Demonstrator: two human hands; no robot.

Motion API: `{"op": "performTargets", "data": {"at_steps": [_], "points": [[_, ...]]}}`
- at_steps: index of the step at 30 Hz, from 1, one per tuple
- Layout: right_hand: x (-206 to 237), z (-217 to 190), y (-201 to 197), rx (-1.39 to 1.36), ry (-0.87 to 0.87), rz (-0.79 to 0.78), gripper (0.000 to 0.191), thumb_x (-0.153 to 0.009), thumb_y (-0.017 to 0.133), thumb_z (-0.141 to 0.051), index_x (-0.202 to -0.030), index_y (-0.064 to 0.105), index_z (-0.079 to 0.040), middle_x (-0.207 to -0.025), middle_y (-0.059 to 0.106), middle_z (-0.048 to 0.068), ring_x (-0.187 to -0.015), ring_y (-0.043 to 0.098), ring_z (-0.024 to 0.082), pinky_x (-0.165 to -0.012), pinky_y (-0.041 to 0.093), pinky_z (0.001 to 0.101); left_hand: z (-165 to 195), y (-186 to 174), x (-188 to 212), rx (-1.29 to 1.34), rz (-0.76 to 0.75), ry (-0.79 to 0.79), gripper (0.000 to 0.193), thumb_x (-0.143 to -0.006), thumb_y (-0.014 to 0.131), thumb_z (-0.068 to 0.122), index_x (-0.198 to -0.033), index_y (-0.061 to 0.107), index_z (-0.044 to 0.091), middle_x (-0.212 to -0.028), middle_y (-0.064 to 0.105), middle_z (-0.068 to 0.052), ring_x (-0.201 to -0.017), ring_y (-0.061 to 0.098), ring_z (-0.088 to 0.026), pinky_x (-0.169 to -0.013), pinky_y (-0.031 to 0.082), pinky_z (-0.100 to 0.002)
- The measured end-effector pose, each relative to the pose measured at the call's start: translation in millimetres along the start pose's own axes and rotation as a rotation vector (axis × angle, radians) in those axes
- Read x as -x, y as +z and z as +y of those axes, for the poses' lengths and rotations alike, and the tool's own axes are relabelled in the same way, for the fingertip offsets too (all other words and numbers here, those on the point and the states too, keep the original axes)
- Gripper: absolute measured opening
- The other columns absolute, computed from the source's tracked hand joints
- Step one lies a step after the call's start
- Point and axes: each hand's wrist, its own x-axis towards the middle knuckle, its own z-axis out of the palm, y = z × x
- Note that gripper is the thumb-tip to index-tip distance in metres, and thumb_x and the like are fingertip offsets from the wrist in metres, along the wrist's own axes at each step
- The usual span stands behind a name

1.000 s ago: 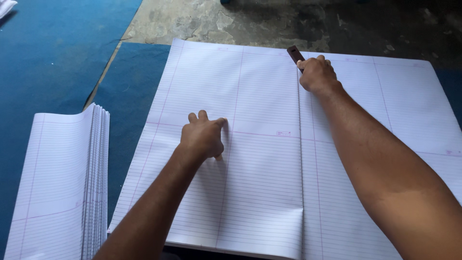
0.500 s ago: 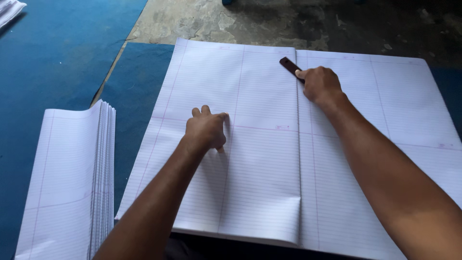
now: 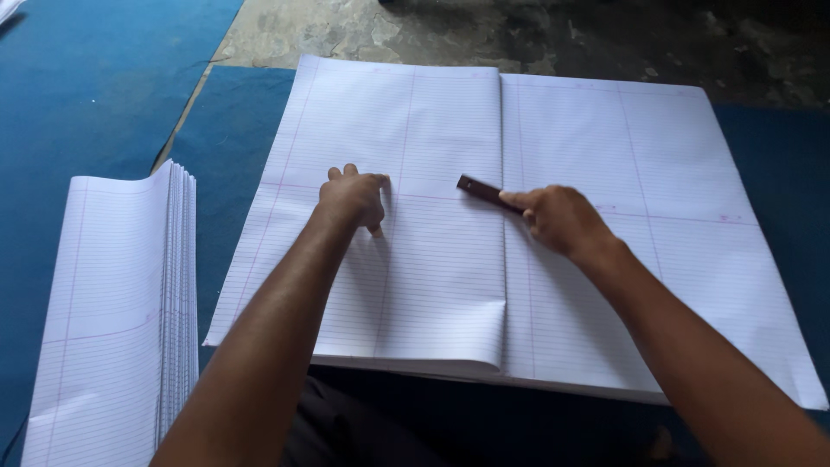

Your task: The person folds large sheets of lined paper in half using a small rectangular tool to press the crease. They repeatedly fold, crease, and stack the sheets on the floor.

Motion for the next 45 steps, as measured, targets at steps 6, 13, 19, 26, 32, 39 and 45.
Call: {"op": "performTargets", "data": {"at_steps": [6, 13, 19, 26, 32, 39, 45], "points": [[42.4, -1.6, 14.3, 0.066, -0.246, 0.042, 0.036, -0.096, 0.059, -0.010, -0.127, 0.069, -0.023, -0.100, 0.077, 0.010, -0.076, 0.073, 0.021, -0.073, 0.063, 0.0371, -3.6, 0.8, -8.7, 0.009, 0.013, 0.010, 0.096, -0.074, 0.090, 0.020, -0.154, 0.041, 0.038, -0.153, 0.042, -0.014, -0.141, 0.038, -0.036, -0.105, 0.054, -0.046], [95.1, -11.1, 32.9, 0.102, -0.446, 0.083, 0.035, -0.095, 0.053, -0.001, -0.119, 0.073, -0.018, -0.110, 0.077, 0.010, -0.089, 0.074, 0.021, -0.079, 0.062, 0.0376, -6.0, 1.4, -10.7, 0.014, 0.011, -0.004, 0.094, -0.073, 0.090, 0.022, -0.152, 0.043, 0.042, -0.153, 0.043, -0.012, -0.143, 0.037, -0.034, -0.105, 0.054, -0.045], [119.4, -19.9, 32.3, 0.107, -0.419, -0.025, 0.038, -0.093, 0.054, -0.001, -0.122, 0.071, -0.018, -0.118, 0.073, 0.011, -0.094, 0.072, 0.021, -0.081, 0.060, 0.0368, -6.5, 0.4, -12.3, 0.010, 0.022, 0.000, 0.094, -0.073, 0.090, 0.022, -0.152, 0.043, 0.042, -0.154, 0.042, -0.011, -0.143, 0.036, -0.034, -0.106, 0.052, -0.045], [143.0, -20.8, 36.6, 0.115, -0.490, -0.135, 0.051, -0.085, 0.058, 0.005, -0.129, 0.067, -0.020, -0.124, 0.070, 0.010, -0.105, 0.068, 0.024, -0.086, 0.059, 0.0368, -7.7, 4.0, -16.2, 0.040, 0.035, -0.001, 0.093, -0.072, 0.090, 0.023, -0.151, 0.044, 0.041, -0.156, 0.041, -0.011, -0.146, 0.033, -0.033, -0.107, 0.051, -0.046], [149.0, -20.4, 35.0, 0.167, -0.551, -0.187, 0.053, -0.086, 0.059, 0.007, -0.131, 0.064, -0.019, -0.123, 0.070, 0.009, -0.103, 0.068, 0.025, -0.085, 0.059, 0.0368, -9.6, 7.4, -18.5, 0.044, 0.058, -0.003, 0.090, -0.074, 0.089, 0.024, -0.151, 0.045, 0.038, -0.154, 0.043, -0.011, -0.146, 0.033, -0.032, -0.108, 0.049, -0.047], [149.3, -16.8, 24.1, 0.110, -0.575, -0.220, 0.051, -0.087, 0.059, 0.004, -0.131, 0.066, -0.021, -0.120, 0.069, 0.009, -0.104, 0.068, 0.023, -0.084, 0.059, 0.0341, -12.6, 12.2, -18.2, 0.055, 0.094, -0.002, 0.088, -0.074, 0.088, 0.026, -0.151, 0.046, 0.037, -0.154, 0.044, -0.007, -0.144, 0.038, -0.028, -0.106, 0.051, -0.045], [136.2, 3.9, 1.5, -0.186, -0.252, -0.177, 0.049, -0.087, 0.067, -0.011, -0.132, 0.068, -0.028, -0.119, 0.071, 0.004, -0.104, 0.069, 0.019, -0.089, 0.059, 0.0323, -12.3, 12.8, -16.1, 0.049, 0.092, 0.004, 0.084, -0.076, 0.087, 0.028, -0.150, 0.047, 0.036, -0.152, 0.046, -0.007, -0.142, 0.039, -0.028, -0.104, 0.052, -0.045]]}}
